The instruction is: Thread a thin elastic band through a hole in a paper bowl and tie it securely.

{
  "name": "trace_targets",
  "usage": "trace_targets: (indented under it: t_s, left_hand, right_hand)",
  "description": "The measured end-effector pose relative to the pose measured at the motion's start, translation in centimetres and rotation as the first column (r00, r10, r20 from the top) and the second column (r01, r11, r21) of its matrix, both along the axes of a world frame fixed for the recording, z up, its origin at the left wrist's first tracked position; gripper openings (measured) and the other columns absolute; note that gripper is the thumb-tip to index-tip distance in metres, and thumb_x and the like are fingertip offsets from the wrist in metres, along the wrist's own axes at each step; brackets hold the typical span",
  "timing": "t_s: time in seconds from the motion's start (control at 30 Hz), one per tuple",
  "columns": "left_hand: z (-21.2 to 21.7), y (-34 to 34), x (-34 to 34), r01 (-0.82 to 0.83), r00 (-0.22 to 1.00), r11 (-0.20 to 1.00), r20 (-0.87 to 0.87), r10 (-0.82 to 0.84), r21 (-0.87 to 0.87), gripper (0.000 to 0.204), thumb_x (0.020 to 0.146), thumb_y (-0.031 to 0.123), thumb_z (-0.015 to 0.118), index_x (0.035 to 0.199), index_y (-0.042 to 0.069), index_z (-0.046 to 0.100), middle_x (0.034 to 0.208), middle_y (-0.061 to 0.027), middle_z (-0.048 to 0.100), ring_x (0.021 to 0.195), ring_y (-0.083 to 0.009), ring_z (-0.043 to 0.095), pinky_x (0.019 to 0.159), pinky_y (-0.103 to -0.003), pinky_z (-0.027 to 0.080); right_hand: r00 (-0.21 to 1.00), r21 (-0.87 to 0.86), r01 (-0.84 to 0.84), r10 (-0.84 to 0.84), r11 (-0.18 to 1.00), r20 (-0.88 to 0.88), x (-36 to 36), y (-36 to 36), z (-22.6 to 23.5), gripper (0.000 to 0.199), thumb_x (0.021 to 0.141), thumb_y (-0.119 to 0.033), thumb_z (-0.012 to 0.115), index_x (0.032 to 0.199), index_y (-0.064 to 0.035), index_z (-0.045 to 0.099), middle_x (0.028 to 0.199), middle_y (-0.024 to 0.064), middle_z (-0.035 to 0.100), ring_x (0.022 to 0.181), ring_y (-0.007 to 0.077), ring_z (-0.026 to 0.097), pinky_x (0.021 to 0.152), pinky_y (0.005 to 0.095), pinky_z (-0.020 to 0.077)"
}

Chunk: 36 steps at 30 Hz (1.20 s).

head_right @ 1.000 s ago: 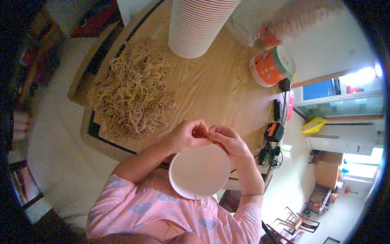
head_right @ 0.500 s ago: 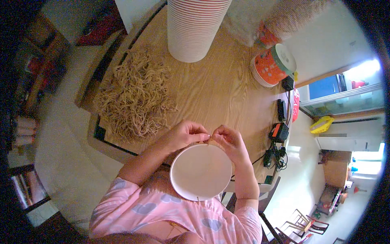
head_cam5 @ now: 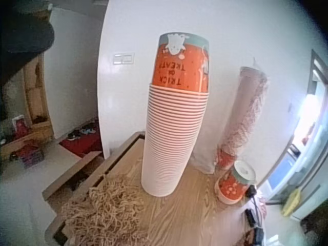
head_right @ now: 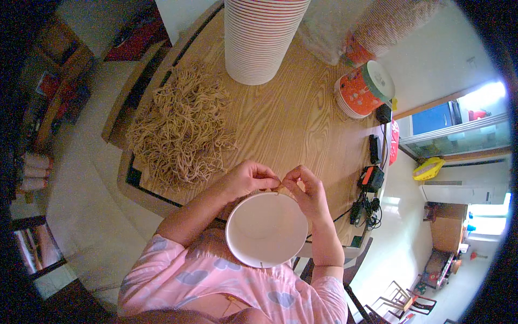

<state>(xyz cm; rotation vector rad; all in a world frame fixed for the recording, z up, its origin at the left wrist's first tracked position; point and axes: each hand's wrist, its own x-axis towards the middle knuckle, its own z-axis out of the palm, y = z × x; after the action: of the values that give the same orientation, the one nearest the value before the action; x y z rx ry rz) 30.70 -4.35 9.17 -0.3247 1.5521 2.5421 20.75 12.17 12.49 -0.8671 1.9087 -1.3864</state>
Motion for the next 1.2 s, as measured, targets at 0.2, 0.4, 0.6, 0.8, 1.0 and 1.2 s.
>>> trace_targets:
  t_s: [0.2,0.4,0.6,0.8,1.0,1.2]
  left_hand:
    - [0.2,0.0,-0.1,0.007,1.000,0.999,-0.010,-0.007,-0.045,0.015,0.079,0.011,0.069,0.088,0.000,0.068,0.079,-0.0041,0.066,0.070,-0.0085,0.059,0.065,-0.023,0.048]
    - [0.0,-0.1,-0.2,0.024,0.998,0.999,0.056,-0.022,-0.039,0.015,0.077,0.011,0.070,0.087,0.000,0.068,0.078,-0.0036,0.066,0.070,-0.0079,0.059,0.064,-0.023,0.048]
    - [0.1,0.2,0.2,-0.027,0.999,0.997,-0.033,0.024,-0.075,0.016,0.077,0.010,0.069,0.089,0.000,0.067,0.079,-0.0044,0.066,0.070,-0.0086,0.060,0.066,-0.024,0.049]
    - [-0.1,0.2,0.4,-0.050,0.996,0.997,-0.072,0.046,-0.059,0.014,0.076,0.008,0.069,0.086,0.000,0.065,0.078,-0.0044,0.066,0.071,-0.0092,0.060,0.066,-0.025,0.050]
    - [0.6,0.4,0.6,-0.077,0.996,0.980,-0.068,0.065,-0.186,0.011,0.076,0.008,0.070,0.082,0.001,0.063,0.076,-0.0034,0.064,0.069,-0.0091,0.059,0.065,-0.025,0.049]
    - [0.4,0.7,0.6,-0.153,0.986,0.976,-0.087,0.141,-0.154,0.012,0.077,0.008,0.068,0.085,0.001,0.062,0.078,-0.0037,0.064,0.070,-0.0095,0.060,0.065,-0.024,0.049]
  right_hand:
    - [0.996,0.025,0.004,-0.002,1.000,-0.093,0.1,-0.2,0.4,0.003,0.080,0.000,0.061,0.081,-0.0012,0.058,0.079,0.0031,0.056,0.078,0.0127,0.052,0.074,0.0253,0.0408]
    - [0.988,-0.014,0.002,-0.004,1.000,-0.152,0.3,-0.4,0.5,0.004,0.079,0.001,0.060,0.082,-0.0004,0.058,0.078,0.0052,0.056,0.078,0.0148,0.053,0.073,0.0259,0.0425]
    - [0.996,0.048,0.089,-0.089,0.995,0.008,0.6,-0.2,0.8,0.003,0.082,-0.001,0.059,0.085,-0.0005,0.059,0.084,0.0059,0.060,0.083,0.0139,0.055,0.075,0.0257,0.0425]
    - [0.996,0.130,-0.019,0.030,0.991,-0.080,0.3,0.1,1.0,0.007,0.080,-0.005,0.064,0.085,-0.0021,0.061,0.080,0.0017,0.061,0.078,0.0098,0.055,0.075,0.0247,0.0417]
    - [0.996,0.126,-0.016,0.027,0.992,-0.086,0.2,0.2,0.4,0.006,0.078,-0.003,0.063,0.084,-0.0030,0.061,0.077,0.0003,0.061,0.077,0.0088,0.055,0.072,0.0246,0.0425]
    - [0.983,0.095,0.008,0.009,0.995,-0.183,0.9,-0.7,1.3,0.006,0.079,0.000,0.061,0.084,-0.0020,0.059,0.079,0.0019,0.060,0.077,0.0102,0.054,0.073,0.0248,0.0430]
